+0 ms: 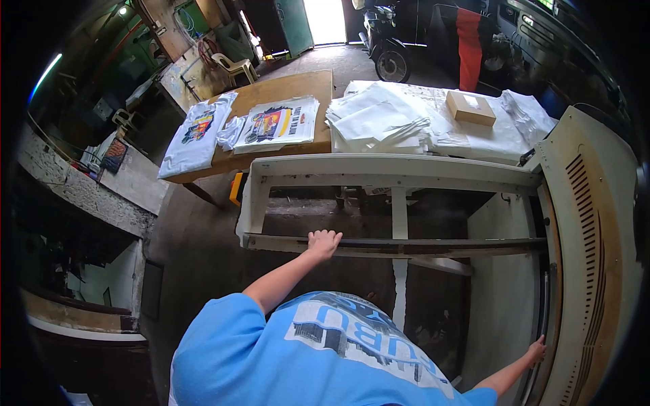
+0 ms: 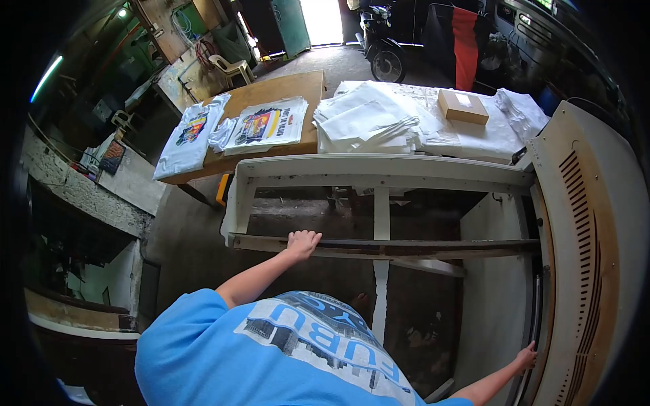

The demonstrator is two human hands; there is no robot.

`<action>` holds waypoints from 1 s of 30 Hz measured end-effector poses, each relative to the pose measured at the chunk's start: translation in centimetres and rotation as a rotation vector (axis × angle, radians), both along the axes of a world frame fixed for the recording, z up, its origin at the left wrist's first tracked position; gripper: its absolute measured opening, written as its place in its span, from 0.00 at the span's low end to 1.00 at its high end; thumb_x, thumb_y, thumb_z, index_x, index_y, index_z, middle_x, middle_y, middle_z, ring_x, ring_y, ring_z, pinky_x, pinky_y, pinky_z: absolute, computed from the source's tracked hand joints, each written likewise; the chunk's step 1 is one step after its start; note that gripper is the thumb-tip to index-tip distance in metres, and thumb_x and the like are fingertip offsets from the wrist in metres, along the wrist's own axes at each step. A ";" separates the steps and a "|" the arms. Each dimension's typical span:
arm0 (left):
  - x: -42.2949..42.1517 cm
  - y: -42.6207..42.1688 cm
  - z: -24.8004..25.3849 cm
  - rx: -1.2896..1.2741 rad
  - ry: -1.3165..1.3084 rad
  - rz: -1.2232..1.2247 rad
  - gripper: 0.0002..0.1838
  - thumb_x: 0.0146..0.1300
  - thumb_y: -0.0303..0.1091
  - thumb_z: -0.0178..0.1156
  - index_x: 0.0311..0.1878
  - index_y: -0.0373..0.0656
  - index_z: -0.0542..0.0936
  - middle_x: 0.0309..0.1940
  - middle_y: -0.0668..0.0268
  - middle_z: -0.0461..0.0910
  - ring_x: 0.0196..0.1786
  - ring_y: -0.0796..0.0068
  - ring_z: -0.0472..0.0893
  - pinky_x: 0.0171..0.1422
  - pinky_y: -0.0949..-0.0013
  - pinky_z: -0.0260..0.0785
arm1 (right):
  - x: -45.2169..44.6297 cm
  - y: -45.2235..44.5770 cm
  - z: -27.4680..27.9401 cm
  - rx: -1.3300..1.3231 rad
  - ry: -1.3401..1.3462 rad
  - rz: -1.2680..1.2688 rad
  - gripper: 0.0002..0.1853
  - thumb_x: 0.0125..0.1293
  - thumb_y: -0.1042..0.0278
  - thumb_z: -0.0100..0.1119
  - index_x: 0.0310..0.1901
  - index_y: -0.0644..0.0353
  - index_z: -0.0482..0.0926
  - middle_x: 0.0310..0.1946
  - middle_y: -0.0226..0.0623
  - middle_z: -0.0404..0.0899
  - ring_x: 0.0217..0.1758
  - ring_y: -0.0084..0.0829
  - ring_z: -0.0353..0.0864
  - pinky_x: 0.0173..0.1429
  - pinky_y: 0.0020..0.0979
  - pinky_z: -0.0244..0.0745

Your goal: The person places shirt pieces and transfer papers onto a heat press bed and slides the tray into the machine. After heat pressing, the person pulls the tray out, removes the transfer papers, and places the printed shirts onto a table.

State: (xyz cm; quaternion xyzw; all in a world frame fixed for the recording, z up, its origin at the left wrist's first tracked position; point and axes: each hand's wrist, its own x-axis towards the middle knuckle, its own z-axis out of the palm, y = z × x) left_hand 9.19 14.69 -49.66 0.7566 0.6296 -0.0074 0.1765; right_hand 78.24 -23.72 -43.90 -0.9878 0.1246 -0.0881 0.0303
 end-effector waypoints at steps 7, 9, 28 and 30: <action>-0.2 -0.5 0.2 0.009 -0.047 -0.047 0.28 0.64 0.60 0.35 0.42 0.46 0.75 0.42 0.56 0.74 0.48 0.55 0.71 0.55 0.52 0.57 | 3.7 0.0 -0.6 0.025 0.057 -0.069 0.39 0.58 0.28 0.33 0.66 0.44 0.54 0.68 0.36 0.47 0.71 0.44 0.41 0.64 0.63 0.44; -0.2 -0.3 -0.3 0.084 -0.030 -0.045 0.28 0.64 0.60 0.36 0.41 0.46 0.76 0.40 0.57 0.75 0.47 0.54 0.72 0.52 0.54 0.59 | 4.6 0.4 -0.7 0.011 0.056 -0.072 0.39 0.58 0.28 0.32 0.66 0.45 0.54 0.68 0.38 0.47 0.71 0.45 0.41 0.63 0.65 0.44; -0.4 -0.2 1.4 -0.040 0.045 -0.118 0.30 0.61 0.62 0.40 0.46 0.42 0.71 0.44 0.55 0.74 0.51 0.56 0.71 0.55 0.55 0.58 | 4.2 -0.2 -1.0 -0.003 0.052 -0.034 0.40 0.57 0.26 0.30 0.68 0.38 0.47 0.70 0.36 0.38 0.72 0.45 0.35 0.61 0.70 0.40; -0.3 -0.3 1.3 -0.045 0.068 -0.115 0.28 0.61 0.59 0.45 0.47 0.42 0.71 0.45 0.55 0.74 0.51 0.56 0.71 0.56 0.55 0.58 | 3.8 -0.2 -0.7 -0.011 0.028 -0.041 0.39 0.57 0.27 0.30 0.68 0.38 0.47 0.70 0.37 0.39 0.72 0.45 0.36 0.61 0.69 0.40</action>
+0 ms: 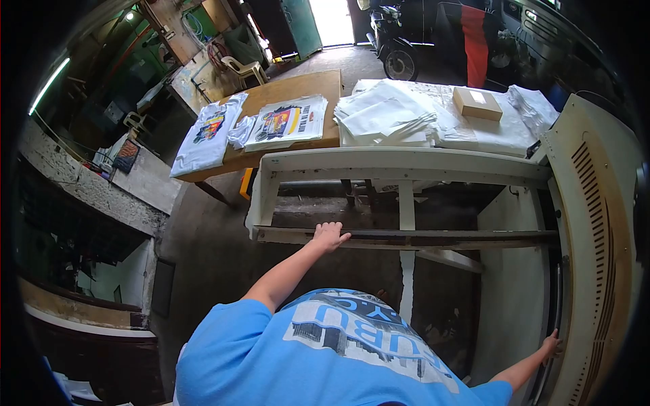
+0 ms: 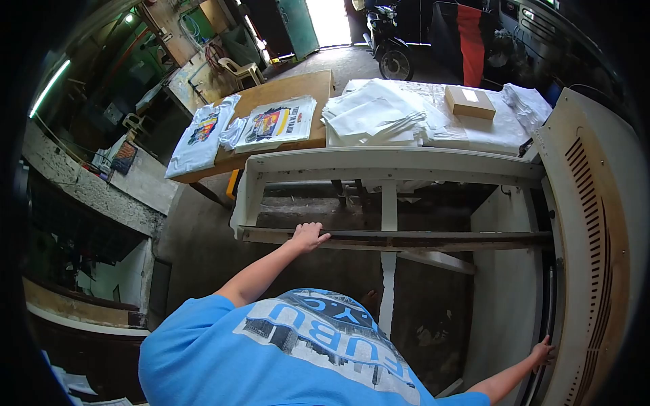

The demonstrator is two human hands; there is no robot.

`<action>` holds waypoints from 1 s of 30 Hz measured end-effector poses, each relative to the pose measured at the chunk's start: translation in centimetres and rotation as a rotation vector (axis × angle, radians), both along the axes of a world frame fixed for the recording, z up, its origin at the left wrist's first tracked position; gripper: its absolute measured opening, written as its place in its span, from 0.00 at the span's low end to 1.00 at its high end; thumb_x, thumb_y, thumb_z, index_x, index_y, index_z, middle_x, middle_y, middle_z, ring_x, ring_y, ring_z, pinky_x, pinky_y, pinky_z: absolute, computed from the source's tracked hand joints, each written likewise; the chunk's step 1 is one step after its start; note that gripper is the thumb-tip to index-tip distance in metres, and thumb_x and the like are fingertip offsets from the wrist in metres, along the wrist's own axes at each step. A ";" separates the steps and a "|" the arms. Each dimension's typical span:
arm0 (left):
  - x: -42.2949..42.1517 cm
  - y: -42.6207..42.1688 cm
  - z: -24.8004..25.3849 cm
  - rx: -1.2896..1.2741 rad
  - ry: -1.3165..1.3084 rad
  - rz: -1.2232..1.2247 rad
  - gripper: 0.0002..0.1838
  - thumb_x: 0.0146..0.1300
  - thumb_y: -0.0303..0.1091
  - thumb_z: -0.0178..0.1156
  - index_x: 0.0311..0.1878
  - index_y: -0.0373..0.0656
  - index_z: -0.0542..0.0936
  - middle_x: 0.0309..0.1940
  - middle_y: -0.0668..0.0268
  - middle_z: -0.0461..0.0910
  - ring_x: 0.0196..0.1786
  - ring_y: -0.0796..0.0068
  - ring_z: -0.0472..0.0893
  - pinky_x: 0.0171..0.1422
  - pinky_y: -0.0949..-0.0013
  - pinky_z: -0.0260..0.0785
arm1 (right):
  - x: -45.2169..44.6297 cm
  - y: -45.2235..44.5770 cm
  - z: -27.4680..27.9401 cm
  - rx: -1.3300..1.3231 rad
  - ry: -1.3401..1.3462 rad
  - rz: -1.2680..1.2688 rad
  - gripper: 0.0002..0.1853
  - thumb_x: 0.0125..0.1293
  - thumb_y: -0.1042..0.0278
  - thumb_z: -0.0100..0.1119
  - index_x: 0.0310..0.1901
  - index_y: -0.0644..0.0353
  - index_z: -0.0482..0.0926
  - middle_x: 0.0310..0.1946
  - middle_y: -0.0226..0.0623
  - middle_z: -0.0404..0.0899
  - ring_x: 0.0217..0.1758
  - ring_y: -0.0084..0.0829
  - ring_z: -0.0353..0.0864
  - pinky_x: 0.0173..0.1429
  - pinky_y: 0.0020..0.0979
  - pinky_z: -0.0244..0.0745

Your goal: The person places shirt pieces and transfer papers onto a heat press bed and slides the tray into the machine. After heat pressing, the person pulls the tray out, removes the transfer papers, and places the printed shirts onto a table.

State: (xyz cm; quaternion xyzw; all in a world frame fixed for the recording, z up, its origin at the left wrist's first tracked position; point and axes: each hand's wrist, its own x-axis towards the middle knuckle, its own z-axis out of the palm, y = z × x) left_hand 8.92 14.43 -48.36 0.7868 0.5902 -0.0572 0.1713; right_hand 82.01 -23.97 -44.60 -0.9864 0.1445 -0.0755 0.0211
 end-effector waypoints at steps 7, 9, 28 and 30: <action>-0.5 -0.4 -1.2 0.075 -0.047 0.019 0.24 0.55 0.52 0.55 0.46 0.42 0.71 0.44 0.57 0.74 0.51 0.57 0.72 0.55 0.55 0.60 | -9.9 10.5 -3.3 -0.005 -0.548 0.225 0.29 0.65 0.48 0.43 0.63 0.55 0.58 0.66 0.53 0.45 0.70 0.50 0.45 0.58 0.70 0.44; -0.2 -0.2 -0.9 0.076 -0.006 -0.006 0.24 0.52 0.49 0.58 0.47 0.43 0.71 0.44 0.57 0.74 0.51 0.58 0.71 0.54 0.55 0.60 | -17.1 16.5 -4.0 0.083 -0.363 0.505 0.26 0.62 0.55 0.48 0.61 0.52 0.59 0.65 0.51 0.49 0.68 0.49 0.49 0.55 0.72 0.49; -17.4 -10.7 -0.7 0.382 -0.750 0.278 0.13 0.54 0.28 0.52 0.44 0.41 0.72 0.44 0.57 0.70 0.48 0.57 0.73 0.53 0.62 0.66 | -57.1 38.9 -3.6 -0.009 0.248 1.840 0.28 0.64 0.44 0.33 0.30 0.57 0.81 0.29 0.47 0.79 0.37 0.47 0.78 0.43 0.46 0.70; -20.9 -13.1 -3.5 0.246 -0.731 0.372 0.12 0.54 0.30 0.52 0.43 0.40 0.73 0.41 0.56 0.72 0.46 0.57 0.74 0.51 0.62 0.68 | -57.0 39.1 -3.4 -0.085 0.287 1.808 0.28 0.64 0.45 0.32 0.33 0.56 0.81 0.32 0.48 0.79 0.39 0.48 0.78 0.45 0.46 0.70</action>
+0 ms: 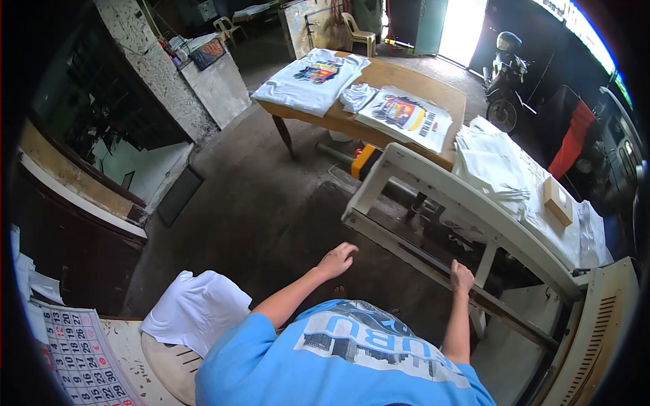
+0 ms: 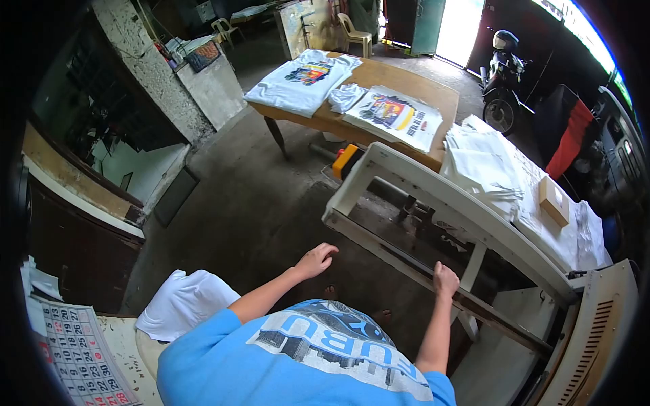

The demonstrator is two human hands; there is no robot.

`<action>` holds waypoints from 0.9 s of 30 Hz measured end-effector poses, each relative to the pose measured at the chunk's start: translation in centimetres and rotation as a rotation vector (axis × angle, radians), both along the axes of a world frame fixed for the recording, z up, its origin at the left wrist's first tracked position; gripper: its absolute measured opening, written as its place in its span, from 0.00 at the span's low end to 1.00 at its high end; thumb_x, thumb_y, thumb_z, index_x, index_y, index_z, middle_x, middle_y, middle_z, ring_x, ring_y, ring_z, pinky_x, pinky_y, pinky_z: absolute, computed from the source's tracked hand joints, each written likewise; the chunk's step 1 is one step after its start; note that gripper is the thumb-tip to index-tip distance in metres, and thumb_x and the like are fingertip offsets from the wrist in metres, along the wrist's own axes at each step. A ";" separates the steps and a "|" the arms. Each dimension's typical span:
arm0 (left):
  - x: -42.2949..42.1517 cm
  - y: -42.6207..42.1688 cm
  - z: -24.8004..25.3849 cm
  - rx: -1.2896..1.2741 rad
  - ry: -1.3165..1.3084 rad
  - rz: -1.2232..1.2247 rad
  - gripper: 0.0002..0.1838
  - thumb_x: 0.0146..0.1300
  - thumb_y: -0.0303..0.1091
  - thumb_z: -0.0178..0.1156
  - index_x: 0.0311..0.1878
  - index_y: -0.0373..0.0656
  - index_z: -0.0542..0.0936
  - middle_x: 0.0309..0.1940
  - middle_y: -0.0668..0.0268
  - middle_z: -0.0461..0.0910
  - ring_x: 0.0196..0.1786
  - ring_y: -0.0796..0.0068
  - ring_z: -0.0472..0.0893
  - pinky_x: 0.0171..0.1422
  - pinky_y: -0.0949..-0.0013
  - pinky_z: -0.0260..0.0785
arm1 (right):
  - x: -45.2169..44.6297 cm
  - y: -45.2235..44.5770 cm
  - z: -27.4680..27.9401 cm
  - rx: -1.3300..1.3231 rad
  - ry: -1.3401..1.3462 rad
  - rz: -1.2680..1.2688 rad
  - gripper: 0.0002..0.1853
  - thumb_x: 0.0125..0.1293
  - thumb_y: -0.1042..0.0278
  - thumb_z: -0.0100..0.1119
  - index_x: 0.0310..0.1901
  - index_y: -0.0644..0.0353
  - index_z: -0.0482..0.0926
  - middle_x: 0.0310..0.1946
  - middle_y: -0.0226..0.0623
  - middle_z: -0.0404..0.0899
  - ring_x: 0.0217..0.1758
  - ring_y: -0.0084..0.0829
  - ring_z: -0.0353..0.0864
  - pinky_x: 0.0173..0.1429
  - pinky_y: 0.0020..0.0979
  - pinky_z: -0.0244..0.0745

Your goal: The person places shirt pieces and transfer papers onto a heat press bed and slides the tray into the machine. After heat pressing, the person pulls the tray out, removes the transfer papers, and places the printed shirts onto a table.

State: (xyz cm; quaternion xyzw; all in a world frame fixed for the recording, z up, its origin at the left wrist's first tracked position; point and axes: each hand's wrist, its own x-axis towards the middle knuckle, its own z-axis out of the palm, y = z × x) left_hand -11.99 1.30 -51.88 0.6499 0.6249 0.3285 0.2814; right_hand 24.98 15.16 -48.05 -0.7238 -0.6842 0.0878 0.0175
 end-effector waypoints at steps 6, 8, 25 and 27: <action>-11.8 -11.9 -14.0 -0.875 0.176 0.091 0.18 0.50 0.36 0.53 0.44 0.40 0.78 0.48 0.51 0.74 0.52 0.55 0.74 0.56 0.59 0.67 | 1.2 0.6 -1.6 -0.015 -0.075 0.040 0.26 0.63 0.48 0.33 0.34 0.58 0.80 0.35 0.47 0.79 0.42 0.48 0.76 0.46 0.47 0.69; -13.8 -16.5 -14.3 -1.118 0.239 0.247 0.18 0.52 0.35 0.51 0.47 0.42 0.78 0.51 0.52 0.73 0.54 0.56 0.73 0.57 0.60 0.66 | 2.6 1.3 -3.0 -0.014 -0.142 0.145 0.24 0.63 0.49 0.34 0.36 0.59 0.78 0.40 0.46 0.78 0.44 0.48 0.76 0.47 0.46 0.68; -13.2 -26.0 -15.8 -1.034 -0.355 0.769 0.15 0.53 0.35 0.50 0.39 0.41 0.81 0.43 0.53 0.78 0.48 0.55 0.77 0.51 0.58 0.69 | -10.5 17.7 -1.5 0.421 -0.061 -0.110 0.15 0.52 0.66 0.49 0.42 0.53 0.79 0.40 0.41 0.79 0.43 0.42 0.78 0.46 0.40 0.72; -14.7 -25.9 -15.4 -1.077 -0.359 0.781 0.15 0.53 0.35 0.50 0.40 0.41 0.81 0.44 0.53 0.77 0.49 0.55 0.76 0.52 0.57 0.69 | -14.8 23.4 -2.9 0.742 0.011 0.202 0.15 0.50 0.70 0.49 0.39 0.59 0.80 0.40 0.40 0.79 0.42 0.41 0.78 0.45 0.40 0.71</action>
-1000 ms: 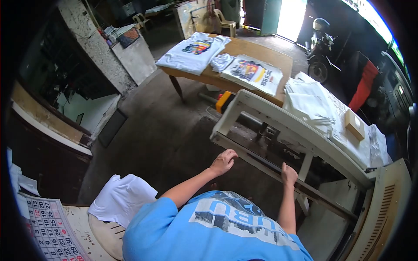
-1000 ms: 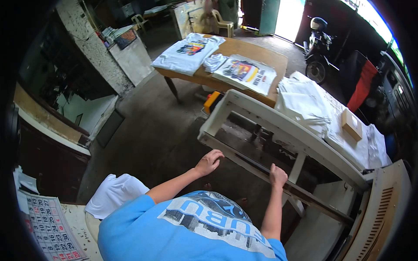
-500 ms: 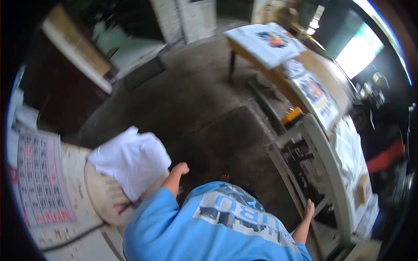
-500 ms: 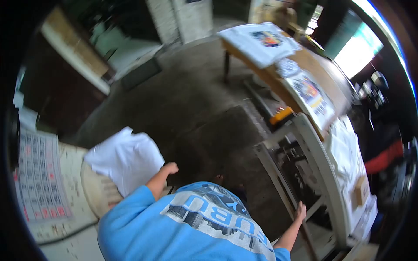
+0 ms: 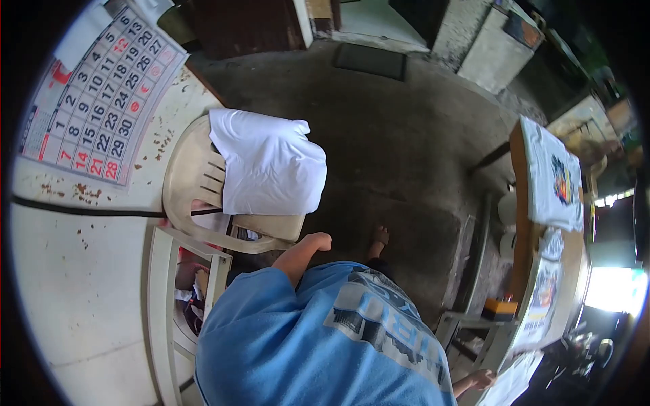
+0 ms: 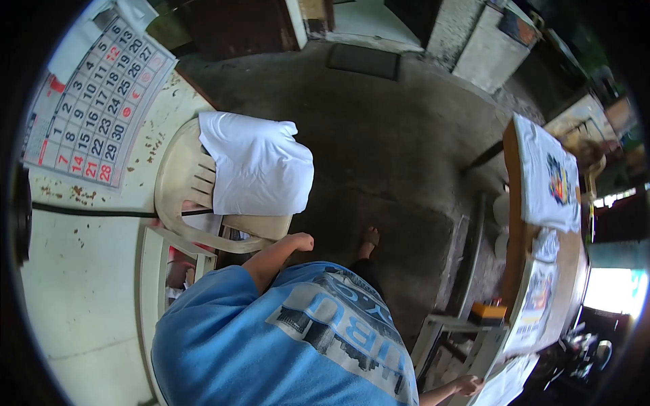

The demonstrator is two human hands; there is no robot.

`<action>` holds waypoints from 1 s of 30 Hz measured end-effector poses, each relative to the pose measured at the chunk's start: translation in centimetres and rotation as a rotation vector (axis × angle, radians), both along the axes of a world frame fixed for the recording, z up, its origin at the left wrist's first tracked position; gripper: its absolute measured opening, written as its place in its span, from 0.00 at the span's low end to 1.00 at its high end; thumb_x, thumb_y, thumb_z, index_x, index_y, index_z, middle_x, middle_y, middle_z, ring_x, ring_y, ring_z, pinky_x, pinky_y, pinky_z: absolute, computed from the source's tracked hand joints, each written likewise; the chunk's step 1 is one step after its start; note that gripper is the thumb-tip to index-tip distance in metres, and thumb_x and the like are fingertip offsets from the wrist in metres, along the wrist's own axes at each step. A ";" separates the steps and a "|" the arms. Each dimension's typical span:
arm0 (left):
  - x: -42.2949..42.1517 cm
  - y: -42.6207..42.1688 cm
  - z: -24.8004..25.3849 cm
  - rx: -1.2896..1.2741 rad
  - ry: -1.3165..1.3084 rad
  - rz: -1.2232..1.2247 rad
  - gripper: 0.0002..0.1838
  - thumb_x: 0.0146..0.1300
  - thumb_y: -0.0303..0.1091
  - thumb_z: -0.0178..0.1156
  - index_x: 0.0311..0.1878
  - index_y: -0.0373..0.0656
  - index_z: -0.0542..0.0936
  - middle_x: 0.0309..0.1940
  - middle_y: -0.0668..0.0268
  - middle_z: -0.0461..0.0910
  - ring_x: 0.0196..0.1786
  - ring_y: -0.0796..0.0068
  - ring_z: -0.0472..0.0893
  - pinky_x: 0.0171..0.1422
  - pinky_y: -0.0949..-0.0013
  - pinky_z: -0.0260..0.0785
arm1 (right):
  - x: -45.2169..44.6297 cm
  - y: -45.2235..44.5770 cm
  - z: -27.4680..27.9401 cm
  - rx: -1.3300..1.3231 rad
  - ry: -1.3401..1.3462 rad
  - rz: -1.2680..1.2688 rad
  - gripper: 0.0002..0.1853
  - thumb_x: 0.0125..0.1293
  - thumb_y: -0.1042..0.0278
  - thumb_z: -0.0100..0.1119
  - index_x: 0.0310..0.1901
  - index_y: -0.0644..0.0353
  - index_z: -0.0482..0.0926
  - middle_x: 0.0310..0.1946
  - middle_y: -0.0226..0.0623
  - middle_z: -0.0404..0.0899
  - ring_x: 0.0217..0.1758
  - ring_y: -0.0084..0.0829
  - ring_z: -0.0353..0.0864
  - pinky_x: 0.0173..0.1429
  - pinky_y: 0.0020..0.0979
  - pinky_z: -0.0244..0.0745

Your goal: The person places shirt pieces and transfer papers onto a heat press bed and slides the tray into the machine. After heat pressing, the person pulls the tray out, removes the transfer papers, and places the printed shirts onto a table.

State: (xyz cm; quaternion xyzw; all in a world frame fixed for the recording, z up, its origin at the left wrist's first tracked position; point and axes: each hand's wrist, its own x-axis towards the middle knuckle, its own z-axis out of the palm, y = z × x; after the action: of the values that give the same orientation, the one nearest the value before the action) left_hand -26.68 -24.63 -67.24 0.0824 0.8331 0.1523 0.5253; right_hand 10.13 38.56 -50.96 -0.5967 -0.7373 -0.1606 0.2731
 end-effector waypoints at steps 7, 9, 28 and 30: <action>-9.2 0.2 -0.1 -0.044 0.077 -0.090 0.15 0.52 0.35 0.50 0.39 0.40 0.81 0.43 0.52 0.78 0.48 0.55 0.77 0.50 0.56 0.69 | -26.5 1.2 5.6 0.135 0.243 0.573 0.14 0.54 0.78 0.50 0.44 0.62 0.77 0.44 0.43 0.76 0.48 0.42 0.75 0.52 0.38 0.68; -13.1 1.0 1.4 -0.019 0.125 -0.060 0.15 0.52 0.35 0.50 0.38 0.40 0.81 0.42 0.52 0.78 0.46 0.55 0.77 0.50 0.57 0.69 | -32.2 0.1 5.5 0.102 0.253 0.651 0.13 0.57 0.78 0.49 0.44 0.63 0.76 0.44 0.42 0.77 0.47 0.42 0.76 0.51 0.37 0.70; -14.8 -14.6 -0.4 0.042 0.420 0.956 0.15 0.54 0.39 0.53 0.43 0.42 0.78 0.37 0.56 0.80 0.44 0.58 0.77 0.51 0.63 0.67 | -75.4 -48.6 -3.6 -1.038 -0.163 2.155 0.05 0.54 0.76 0.55 0.34 0.62 0.75 0.35 0.42 0.77 0.38 0.40 0.77 0.42 0.35 0.73; -13.9 -16.2 0.8 0.049 0.421 1.111 0.16 0.55 0.39 0.52 0.43 0.42 0.78 0.38 0.56 0.79 0.45 0.57 0.77 0.51 0.62 0.67 | -75.2 -54.1 -3.3 -1.186 -0.377 2.254 0.08 0.54 0.75 0.55 0.38 0.62 0.75 0.37 0.43 0.77 0.37 0.39 0.78 0.40 0.35 0.73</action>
State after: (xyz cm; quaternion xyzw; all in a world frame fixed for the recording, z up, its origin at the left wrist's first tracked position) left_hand -40.55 -40.85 -66.40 -0.3252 0.8339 0.4040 0.1885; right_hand -65.09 -15.53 -54.23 0.3546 -0.8172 0.4269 -0.1559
